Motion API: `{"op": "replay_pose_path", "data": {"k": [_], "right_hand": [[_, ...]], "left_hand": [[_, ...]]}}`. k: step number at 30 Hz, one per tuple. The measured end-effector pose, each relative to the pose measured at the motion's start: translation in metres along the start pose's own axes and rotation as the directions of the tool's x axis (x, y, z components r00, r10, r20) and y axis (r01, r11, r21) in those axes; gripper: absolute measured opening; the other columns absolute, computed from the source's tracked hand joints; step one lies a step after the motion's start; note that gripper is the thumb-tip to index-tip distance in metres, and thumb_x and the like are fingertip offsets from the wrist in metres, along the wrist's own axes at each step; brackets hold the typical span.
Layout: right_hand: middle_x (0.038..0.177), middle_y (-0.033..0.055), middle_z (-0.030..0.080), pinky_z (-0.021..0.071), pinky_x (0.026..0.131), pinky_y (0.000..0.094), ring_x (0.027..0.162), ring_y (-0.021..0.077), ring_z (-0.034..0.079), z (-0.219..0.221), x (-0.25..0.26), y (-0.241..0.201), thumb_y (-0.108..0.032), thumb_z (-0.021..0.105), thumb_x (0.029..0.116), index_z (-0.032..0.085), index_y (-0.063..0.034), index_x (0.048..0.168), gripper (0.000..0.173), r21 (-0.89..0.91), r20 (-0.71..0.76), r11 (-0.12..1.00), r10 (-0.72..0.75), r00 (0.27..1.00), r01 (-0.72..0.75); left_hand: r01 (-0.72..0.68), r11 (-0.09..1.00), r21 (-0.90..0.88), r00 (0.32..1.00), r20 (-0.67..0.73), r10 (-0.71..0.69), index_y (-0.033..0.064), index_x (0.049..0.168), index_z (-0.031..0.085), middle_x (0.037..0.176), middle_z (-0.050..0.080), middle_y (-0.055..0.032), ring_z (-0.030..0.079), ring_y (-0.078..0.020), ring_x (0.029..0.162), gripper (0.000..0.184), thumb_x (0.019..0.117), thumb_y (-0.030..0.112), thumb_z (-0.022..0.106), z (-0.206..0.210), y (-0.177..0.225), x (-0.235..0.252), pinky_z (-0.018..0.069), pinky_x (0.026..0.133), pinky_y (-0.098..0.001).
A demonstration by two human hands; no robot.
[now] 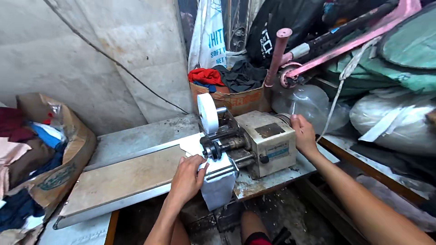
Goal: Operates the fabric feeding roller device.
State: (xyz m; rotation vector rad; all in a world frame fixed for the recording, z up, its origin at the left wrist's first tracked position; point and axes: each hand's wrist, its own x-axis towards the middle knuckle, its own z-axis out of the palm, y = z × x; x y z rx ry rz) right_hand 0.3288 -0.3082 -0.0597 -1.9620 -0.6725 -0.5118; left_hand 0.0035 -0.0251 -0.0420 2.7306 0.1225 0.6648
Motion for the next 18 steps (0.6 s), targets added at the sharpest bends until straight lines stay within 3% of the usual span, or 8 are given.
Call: {"op": "replay_pose_path", "data": {"k": [2,4,5,7,9,14,16,18], "right_hand": [[0.080,0.0194,0.058,0.0459,0.071,0.0565,0.078,0.0331,0.060,-0.014,0.020,-0.011,-0.036,0.033,0.1097,0.062,0.0019,0.097,0.049,-0.073,0.181,0.996,0.071,0.981,-0.058],[0.106,0.0282,0.065,0.0455,0.088,0.0642,0.101,0.0407,0.062,-0.027,0.051,-0.039,-0.037,0.035,0.1117,0.067,0.0024,0.116,0.050,-0.181,0.435,0.957,0.284,0.855,-0.226],[0.110,0.0285,0.064,0.0450,0.088,0.0630,0.103,0.0400,0.061,-0.024,0.067,-0.049,-0.037,0.037,0.1117,0.066,0.0023,0.119,0.050,-0.265,0.511,0.927,0.368,0.777,-0.265],[0.098,0.0269,0.061,0.0440,0.078,0.0596,0.088,0.0373,0.058,-0.006,0.090,-0.048,-0.036,0.044,0.1084,0.065,0.0055,0.106,0.047,-0.433,0.552,0.871,0.461,0.695,-0.234],[0.097,0.0288,0.064,0.0449,0.080,0.0627,0.090,0.0408,0.061,0.006,0.100,-0.043,-0.036,0.049,0.1056,0.066,0.0077,0.098,0.048,-0.512,0.555,0.836,0.496,0.668,-0.195],[0.112,0.0301,0.066,0.0425,0.092,0.0683,0.109,0.0451,0.061,-0.011,0.066,-0.050,-0.036,0.039,0.1108,0.070,0.0025,0.112,0.049,-0.274,0.465,0.935,0.333,0.820,-0.224],[0.096,0.0261,0.063,0.0461,0.083,0.0627,0.094,0.0397,0.062,-0.010,0.031,-0.024,-0.038,0.035,0.1111,0.064,0.0040,0.105,0.052,-0.116,0.278,0.988,0.134,0.951,-0.105],[0.090,0.0243,0.059,0.0486,0.081,0.0511,0.087,0.0330,0.061,0.000,-0.006,-0.006,-0.036,0.029,0.1121,0.058,0.0096,0.110,0.054,-0.034,0.036,0.999,-0.032,0.999,0.033]], "left_hand": [[0.015,1.000,-0.004,1.000,0.006,-0.015,0.0111,0.101,0.071,0.091,0.069,-0.0018,0.064,-0.0173,0.086,0.030,0.1047,0.032,0.049,-0.001,0.001,0.000,0.0455,0.083,-0.0421],[0.030,0.999,-0.013,0.999,0.010,-0.030,0.0098,0.102,0.071,0.093,0.070,-0.0034,0.065,-0.0188,0.088,0.030,0.1047,0.031,0.050,-0.002,0.002,0.001,0.0459,0.084,-0.0435],[0.040,0.999,-0.014,0.999,0.017,-0.040,0.0091,0.102,0.071,0.094,0.070,-0.0044,0.066,-0.0197,0.090,0.030,0.1045,0.031,0.050,-0.003,0.003,0.001,0.0462,0.086,-0.0443],[0.058,0.998,-0.015,0.998,0.031,-0.057,0.0079,0.103,0.071,0.096,0.071,-0.0061,0.066,-0.0213,0.092,0.030,0.1044,0.030,0.050,-0.004,0.005,0.002,0.0463,0.087,-0.0457],[0.060,0.998,-0.006,0.998,0.030,-0.060,0.0083,0.103,0.070,0.096,0.070,-0.0061,0.066,-0.0212,0.093,0.031,0.1049,0.031,0.049,-0.003,0.005,0.002,0.0457,0.087,-0.0450],[0.050,0.999,0.019,0.999,-0.010,-0.050,0.0095,0.101,0.071,0.093,0.070,-0.0047,0.066,-0.0202,0.089,0.031,0.1045,0.031,0.049,-0.001,0.005,-0.001,0.0452,0.085,-0.0448],[0.033,0.999,0.022,0.999,-0.016,-0.033,0.0106,0.101,0.071,0.092,0.070,-0.0034,0.065,-0.0193,0.088,0.031,0.1046,0.032,0.049,0.000,0.004,-0.002,0.0447,0.083,-0.0441],[0.016,1.000,0.004,1.000,-0.011,-0.016,0.0103,0.101,0.071,0.091,0.070,-0.0036,0.065,-0.0191,0.087,0.031,0.1046,0.032,0.049,-0.002,0.002,-0.002,0.0446,0.083,-0.0440]]}}
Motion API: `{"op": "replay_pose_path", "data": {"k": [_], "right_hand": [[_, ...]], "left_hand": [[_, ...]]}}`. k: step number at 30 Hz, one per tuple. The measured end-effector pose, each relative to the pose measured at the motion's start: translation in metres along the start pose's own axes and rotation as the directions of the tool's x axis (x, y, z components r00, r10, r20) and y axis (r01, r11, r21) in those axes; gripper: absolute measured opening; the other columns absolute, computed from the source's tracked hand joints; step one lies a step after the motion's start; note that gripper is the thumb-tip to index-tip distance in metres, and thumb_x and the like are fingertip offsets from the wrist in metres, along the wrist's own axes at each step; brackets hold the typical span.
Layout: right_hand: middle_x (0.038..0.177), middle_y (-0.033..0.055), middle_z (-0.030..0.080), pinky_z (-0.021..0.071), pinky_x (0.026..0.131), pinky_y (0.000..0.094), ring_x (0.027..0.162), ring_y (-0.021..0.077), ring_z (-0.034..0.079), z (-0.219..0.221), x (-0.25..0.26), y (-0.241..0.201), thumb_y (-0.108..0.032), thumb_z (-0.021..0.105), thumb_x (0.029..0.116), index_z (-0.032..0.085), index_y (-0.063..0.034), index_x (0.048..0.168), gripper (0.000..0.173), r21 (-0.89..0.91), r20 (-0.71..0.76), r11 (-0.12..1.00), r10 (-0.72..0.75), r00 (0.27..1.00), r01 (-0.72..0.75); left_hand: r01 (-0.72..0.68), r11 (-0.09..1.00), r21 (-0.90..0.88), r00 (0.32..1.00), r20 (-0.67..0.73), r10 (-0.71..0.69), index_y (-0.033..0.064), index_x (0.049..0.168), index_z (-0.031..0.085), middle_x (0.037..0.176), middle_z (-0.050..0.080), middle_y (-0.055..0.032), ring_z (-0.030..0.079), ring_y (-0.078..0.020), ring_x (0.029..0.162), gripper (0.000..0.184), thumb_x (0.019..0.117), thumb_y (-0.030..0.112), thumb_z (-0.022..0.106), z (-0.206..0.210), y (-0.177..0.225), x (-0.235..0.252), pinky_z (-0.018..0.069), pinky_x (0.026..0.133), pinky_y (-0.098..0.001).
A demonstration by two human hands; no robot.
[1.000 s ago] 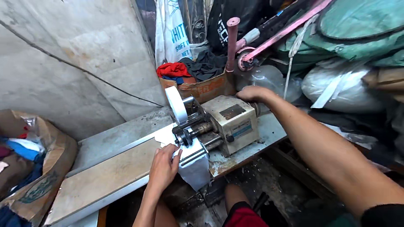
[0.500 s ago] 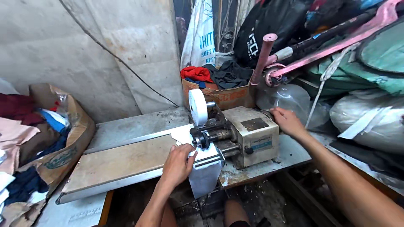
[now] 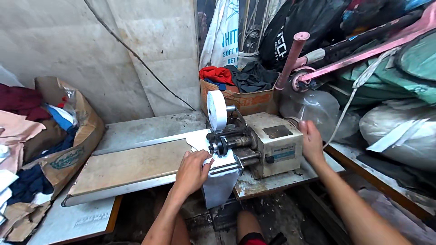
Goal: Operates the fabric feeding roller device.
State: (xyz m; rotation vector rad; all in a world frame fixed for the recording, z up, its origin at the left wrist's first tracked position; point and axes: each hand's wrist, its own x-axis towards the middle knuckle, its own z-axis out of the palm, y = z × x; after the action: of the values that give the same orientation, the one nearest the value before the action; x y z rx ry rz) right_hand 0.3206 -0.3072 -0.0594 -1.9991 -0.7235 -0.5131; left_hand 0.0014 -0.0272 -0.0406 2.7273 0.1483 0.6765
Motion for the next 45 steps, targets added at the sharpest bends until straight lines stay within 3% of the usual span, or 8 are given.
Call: {"op": "replay_pose_path", "data": {"k": [4,13,18,24,27,33,40,45], "right_hand": [[0.088,0.0245,0.058,0.0482,0.081,0.0453,0.085,0.0300,0.060,0.008,-0.015,0.004,-0.031,0.028,0.1122,0.057,0.0123,0.109,0.052,0.037,-0.127,0.999,-0.020,0.992,0.024],[0.106,0.0310,0.065,0.0434,0.084,0.0701,0.101,0.0466,0.061,-0.008,0.099,-0.038,-0.038,0.046,0.1057,0.067,0.0070,0.102,0.050,-0.418,0.487,0.841,0.526,0.697,-0.343],[0.093,0.0259,0.062,0.0473,0.076,0.0658,0.089,0.0427,0.063,-0.012,0.017,-0.011,-0.044,0.027,0.1112,0.063,0.0031,0.107,0.060,-0.057,0.121,0.991,0.128,0.984,-0.122],[0.083,0.0207,0.058,0.0466,0.077,0.0514,0.082,0.0300,0.059,-0.007,0.008,0.000,-0.036,0.030,0.1108,0.062,0.0060,0.101,0.053,0.005,0.003,0.996,0.091,0.996,-0.091],[0.119,0.0314,0.061,0.0431,0.096,0.0648,0.114,0.0432,0.059,-0.030,0.055,-0.030,-0.032,0.030,0.1121,0.061,0.0058,0.125,0.050,-0.148,0.401,0.946,0.323,0.858,-0.287],[0.103,0.0227,0.063,0.0459,0.079,0.0573,0.092,0.0332,0.060,-0.005,0.115,-0.064,-0.031,0.040,0.1076,0.064,0.0034,0.108,0.042,-0.578,0.624,0.780,0.611,0.487,-0.238],[0.117,0.0277,0.066,0.0442,0.094,0.0690,0.114,0.0440,0.062,-0.024,0.053,-0.025,-0.043,0.028,0.1115,0.068,0.0009,0.120,0.060,-0.221,0.409,0.957,0.268,0.872,-0.190],[0.080,0.0205,0.060,0.0500,0.078,0.0491,0.082,0.0300,0.063,0.000,-0.005,0.006,-0.038,0.023,0.1113,0.061,0.0074,0.103,0.060,-0.032,-0.067,0.999,-0.002,0.998,0.000]], "left_hand": [[0.007,0.999,-0.042,1.000,0.029,-0.006,0.0103,0.100,0.071,0.090,0.069,-0.0032,0.064,-0.0180,0.085,0.031,0.1044,0.033,0.050,0.000,-0.003,0.000,0.0444,0.082,-0.0433],[0.004,0.999,-0.052,1.000,-0.010,-0.005,0.0128,0.098,0.071,0.084,0.068,0.0014,0.061,-0.0128,0.079,0.031,0.1041,0.035,0.051,0.002,-0.003,-0.002,0.0433,0.081,-0.0408],[0.003,0.995,-0.096,1.000,0.018,-0.001,0.0130,0.098,0.071,0.084,0.068,0.0015,0.061,-0.0122,0.080,0.031,0.1042,0.036,0.050,0.001,-0.004,-0.005,0.0431,0.083,-0.0411],[0.009,0.993,-0.118,0.999,0.042,-0.004,0.0115,0.097,0.070,0.085,0.067,-0.0012,0.062,-0.0155,0.082,0.032,0.1049,0.035,0.050,-0.001,-0.003,-0.002,0.0433,0.084,-0.0429],[0.021,0.993,-0.116,0.999,0.028,-0.018,0.0121,0.098,0.070,0.086,0.068,-0.0007,0.063,-0.0150,0.082,0.032,0.1045,0.036,0.050,0.000,0.000,-0.001,0.0437,0.084,-0.0425],[0.061,0.994,-0.094,0.998,0.024,-0.059,0.0147,0.098,0.070,0.085,0.067,0.0025,0.062,-0.0127,0.081,0.032,0.1038,0.039,0.050,0.001,0.000,-0.003,0.0435,0.084,-0.0412],[0.026,0.995,-0.095,0.999,-0.017,-0.027,0.0157,0.096,0.070,0.082,0.066,0.0038,0.061,-0.0112,0.079,0.033,0.1039,0.040,0.049,0.003,-0.002,-0.006,0.0431,0.082,-0.0409],[0.024,0.996,-0.085,0.999,-0.036,-0.027,0.0148,0.097,0.071,0.084,0.067,0.0019,0.062,-0.0132,0.080,0.032,0.1035,0.038,0.049,0.003,-0.001,-0.007,0.0433,0.081,-0.0421]]}}
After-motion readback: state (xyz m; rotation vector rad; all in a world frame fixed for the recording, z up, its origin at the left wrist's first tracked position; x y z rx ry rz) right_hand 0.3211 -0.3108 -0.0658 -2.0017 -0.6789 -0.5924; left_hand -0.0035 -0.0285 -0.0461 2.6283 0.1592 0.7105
